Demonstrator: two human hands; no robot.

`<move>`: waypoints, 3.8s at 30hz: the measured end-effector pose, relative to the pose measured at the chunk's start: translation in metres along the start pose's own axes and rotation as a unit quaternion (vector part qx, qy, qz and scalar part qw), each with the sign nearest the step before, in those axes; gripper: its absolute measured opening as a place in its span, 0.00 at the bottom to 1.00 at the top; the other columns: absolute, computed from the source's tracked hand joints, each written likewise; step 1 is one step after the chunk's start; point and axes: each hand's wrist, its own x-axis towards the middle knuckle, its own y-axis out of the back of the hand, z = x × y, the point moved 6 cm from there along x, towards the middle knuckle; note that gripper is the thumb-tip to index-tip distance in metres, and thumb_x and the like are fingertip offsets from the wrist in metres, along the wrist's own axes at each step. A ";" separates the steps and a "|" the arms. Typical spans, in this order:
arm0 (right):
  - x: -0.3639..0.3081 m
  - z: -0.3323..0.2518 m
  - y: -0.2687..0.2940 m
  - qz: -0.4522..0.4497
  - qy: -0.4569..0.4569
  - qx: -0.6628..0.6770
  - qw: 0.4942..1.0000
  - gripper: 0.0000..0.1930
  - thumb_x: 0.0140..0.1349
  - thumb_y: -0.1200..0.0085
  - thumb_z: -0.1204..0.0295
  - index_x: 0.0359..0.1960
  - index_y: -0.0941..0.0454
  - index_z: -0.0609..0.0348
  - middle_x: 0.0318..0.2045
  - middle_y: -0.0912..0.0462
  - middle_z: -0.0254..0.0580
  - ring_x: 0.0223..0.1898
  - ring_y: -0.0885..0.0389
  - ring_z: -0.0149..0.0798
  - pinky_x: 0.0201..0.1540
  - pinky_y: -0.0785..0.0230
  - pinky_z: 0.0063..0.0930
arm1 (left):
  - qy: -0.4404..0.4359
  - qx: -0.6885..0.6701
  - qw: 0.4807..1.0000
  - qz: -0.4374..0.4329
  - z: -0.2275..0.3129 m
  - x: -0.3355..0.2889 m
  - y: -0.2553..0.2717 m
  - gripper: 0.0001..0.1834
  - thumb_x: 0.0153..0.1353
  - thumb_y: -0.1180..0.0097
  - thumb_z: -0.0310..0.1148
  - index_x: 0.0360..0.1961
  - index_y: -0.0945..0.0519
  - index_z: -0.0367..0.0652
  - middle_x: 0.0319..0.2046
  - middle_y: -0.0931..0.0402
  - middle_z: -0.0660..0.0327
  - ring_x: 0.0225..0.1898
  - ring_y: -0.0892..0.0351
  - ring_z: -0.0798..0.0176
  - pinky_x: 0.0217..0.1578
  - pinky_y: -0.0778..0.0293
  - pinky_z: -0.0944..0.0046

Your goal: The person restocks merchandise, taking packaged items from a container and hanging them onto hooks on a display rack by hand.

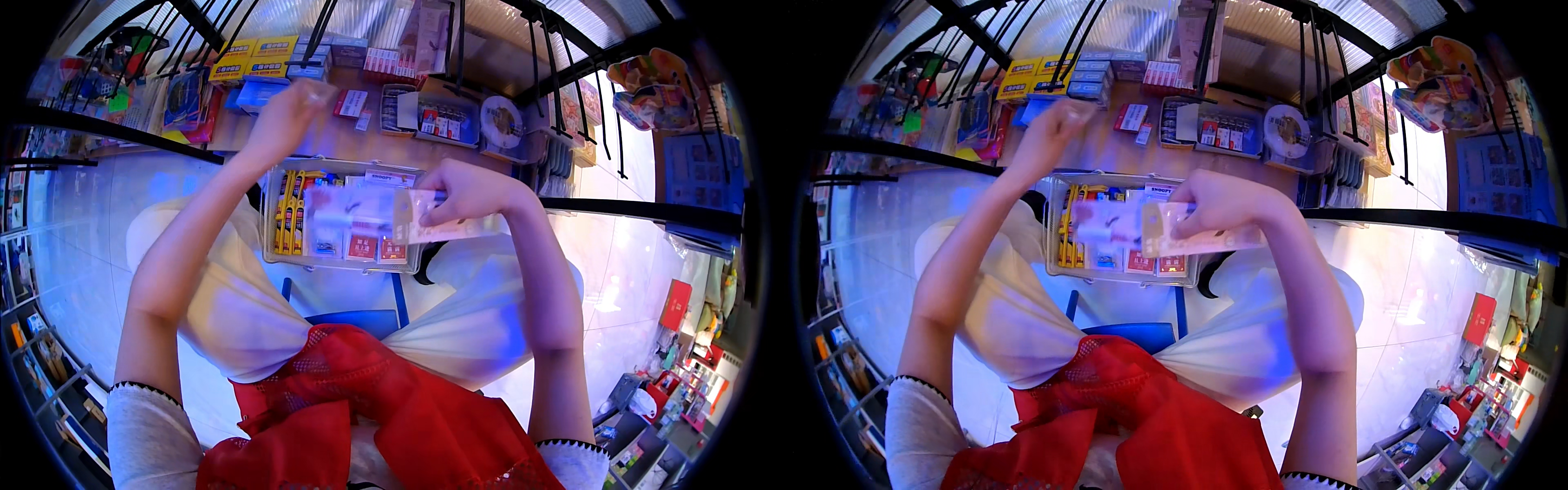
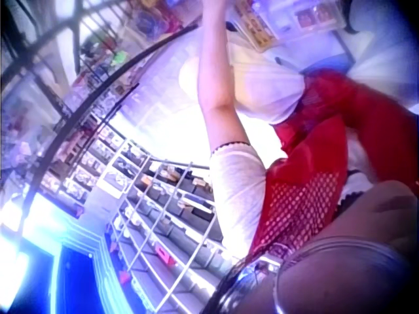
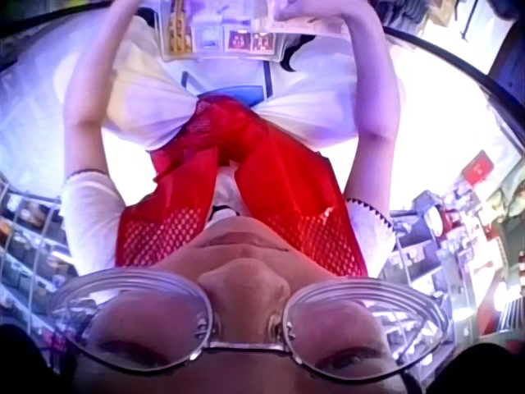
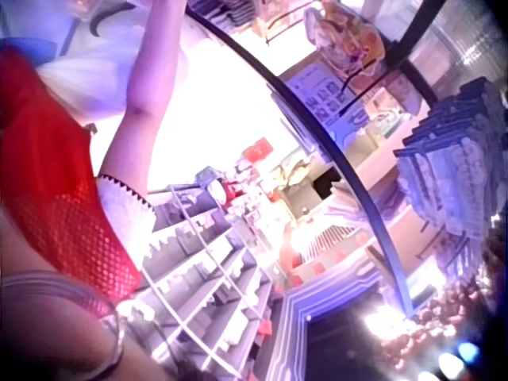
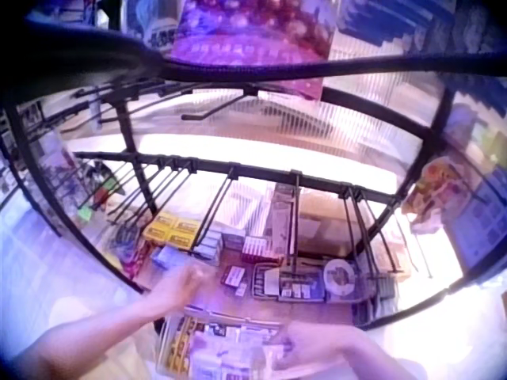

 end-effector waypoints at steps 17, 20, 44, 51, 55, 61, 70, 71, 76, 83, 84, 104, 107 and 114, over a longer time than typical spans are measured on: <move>0.023 -0.014 0.018 0.158 -0.029 0.120 0.980 0.15 0.48 0.42 0.68 0.34 0.22 0.66 0.25 0.21 0.36 0.26 0.25 0.24 0.32 0.31 0.19 | 0.148 -0.235 0.845 -0.458 0.033 -0.052 -0.057 0.23 0.57 0.48 0.30 0.54 0.35 0.36 0.47 0.29 0.62 0.44 0.30 0.73 0.46 0.33 0.70; 0.019 -0.002 0.029 0.241 -0.063 0.158 0.956 0.14 0.49 0.43 0.69 0.36 0.23 0.66 0.27 0.21 0.38 0.27 0.24 0.25 0.33 0.31 0.19 | 0.124 -0.172 0.846 -0.489 0.035 -0.054 -0.055 0.25 0.54 0.45 0.28 0.54 0.35 0.36 0.48 0.29 0.61 0.45 0.30 0.72 0.47 0.33 0.70; 0.016 0.042 0.057 0.442 0.020 0.397 0.804 0.09 0.60 0.51 0.71 0.40 0.29 0.60 0.31 0.23 0.34 0.31 0.23 0.29 0.35 0.28 0.21 | 0.248 -0.174 0.946 -0.116 -0.052 -0.043 0.010 0.22 0.61 0.52 0.44 0.46 0.29 0.35 0.34 0.23 0.62 0.31 0.23 0.73 0.33 0.28 0.72; 0.035 0.024 0.045 0.424 0.059 0.463 0.776 0.09 0.57 0.51 0.76 0.39 0.29 0.62 0.29 0.23 0.36 0.29 0.24 0.29 0.35 0.32 0.22 | 0.289 -0.206 0.923 -0.149 -0.064 -0.063 0.018 0.19 0.64 0.57 0.41 0.51 0.33 0.40 0.39 0.25 0.64 0.38 0.24 0.72 0.40 0.28 0.69; 0.046 0.039 0.045 0.401 0.042 0.444 0.800 0.09 0.57 0.52 0.76 0.40 0.29 0.62 0.30 0.23 0.36 0.31 0.24 0.30 0.35 0.31 0.22 | 0.248 -0.250 0.923 -0.156 -0.056 -0.065 0.020 0.18 0.63 0.56 0.36 0.52 0.35 0.39 0.42 0.27 0.63 0.42 0.26 0.71 0.43 0.29 0.67; 0.051 0.036 0.042 0.413 -0.010 0.305 0.858 0.11 0.54 0.53 0.78 0.41 0.29 0.63 0.32 0.23 0.39 0.32 0.25 0.30 0.34 0.33 0.21 | 0.188 -0.217 0.949 -0.131 -0.058 -0.065 0.020 0.27 0.57 0.49 0.25 0.58 0.43 0.43 0.47 0.31 0.62 0.46 0.30 0.70 0.44 0.32 0.67; 0.051 0.036 0.040 0.507 0.036 0.182 0.842 0.14 0.54 0.48 0.74 0.42 0.32 0.64 0.32 0.24 0.39 0.32 0.26 0.29 0.35 0.33 0.21 | 0.085 -0.168 0.923 -0.336 -0.038 -0.072 -0.014 0.15 0.39 0.46 0.15 0.33 0.24 0.37 0.29 0.22 0.63 0.32 0.26 0.72 0.36 0.31 0.70; 0.043 0.027 0.039 0.553 0.047 0.123 0.823 0.15 0.54 0.48 0.74 0.43 0.32 0.65 0.34 0.24 0.40 0.34 0.25 0.30 0.37 0.32 0.23 | 0.075 -0.167 0.923 -0.339 -0.034 -0.070 -0.020 0.15 0.39 0.46 0.15 0.33 0.24 0.37 0.29 0.22 0.63 0.32 0.26 0.72 0.36 0.31 0.70; 0.007 -0.016 0.038 0.591 0.067 0.086 0.799 0.14 0.54 0.48 0.76 0.42 0.34 0.66 0.35 0.24 0.44 0.37 0.25 0.32 0.43 0.33 0.25 | -0.009 -0.193 0.934 -0.299 0.019 -0.062 -0.040 0.09 0.43 0.41 0.15 0.19 0.28 0.39 0.45 0.27 0.50 0.42 0.24 0.65 0.45 0.30 0.66; 0.002 -0.022 0.053 0.636 0.191 0.128 0.736 0.21 0.56 0.51 0.76 0.50 0.42 0.65 0.36 0.23 0.54 0.39 0.23 0.45 0.41 0.33 0.33 | -0.110 -0.228 0.936 -0.243 0.071 -0.037 -0.058 0.11 0.39 0.39 0.17 0.17 0.28 0.42 0.50 0.30 0.48 0.41 0.23 0.65 0.47 0.30 0.64; 0.008 -0.021 0.053 0.606 0.166 0.146 0.764 0.23 0.56 0.52 0.77 0.53 0.46 0.65 0.38 0.24 0.57 0.40 0.22 0.48 0.42 0.32 0.35 | -0.074 -0.238 0.936 -0.247 0.064 -0.034 -0.063 0.11 0.37 0.39 0.17 0.17 0.28 0.41 0.46 0.27 0.49 0.41 0.23 0.64 0.46 0.30 0.64; 0.015 -0.010 0.070 0.589 0.147 0.160 0.779 0.22 0.51 0.50 0.81 0.48 0.41 0.60 0.37 0.23 0.55 0.41 0.22 0.51 0.43 0.32 0.37 | 0.086 -0.248 0.938 -0.227 0.071 -0.007 -0.090 0.19 0.32 0.47 0.18 0.33 0.23 0.36 0.29 0.23 0.64 0.33 0.26 0.70 0.35 0.31 0.70; 0.015 -0.007 0.071 0.586 0.133 0.133 0.788 0.20 0.51 0.50 0.79 0.47 0.40 0.60 0.35 0.22 0.54 0.41 0.22 0.50 0.42 0.32 0.37 | 0.075 -0.265 0.933 -0.233 0.069 -0.007 -0.093 0.19 0.32 0.47 0.18 0.33 0.22 0.36 0.28 0.23 0.64 0.33 0.26 0.70 0.36 0.31 0.70; 0.024 0.001 0.069 0.550 0.162 0.187 0.798 0.15 0.51 0.48 0.75 0.42 0.33 0.62 0.31 0.22 0.53 0.35 0.21 0.43 0.38 0.32 0.32 | 0.089 -0.248 0.936 -0.233 0.055 -0.010 -0.093 0.21 0.31 0.47 0.18 0.34 0.23 0.36 0.29 0.23 0.63 0.33 0.26 0.69 0.36 0.31 0.69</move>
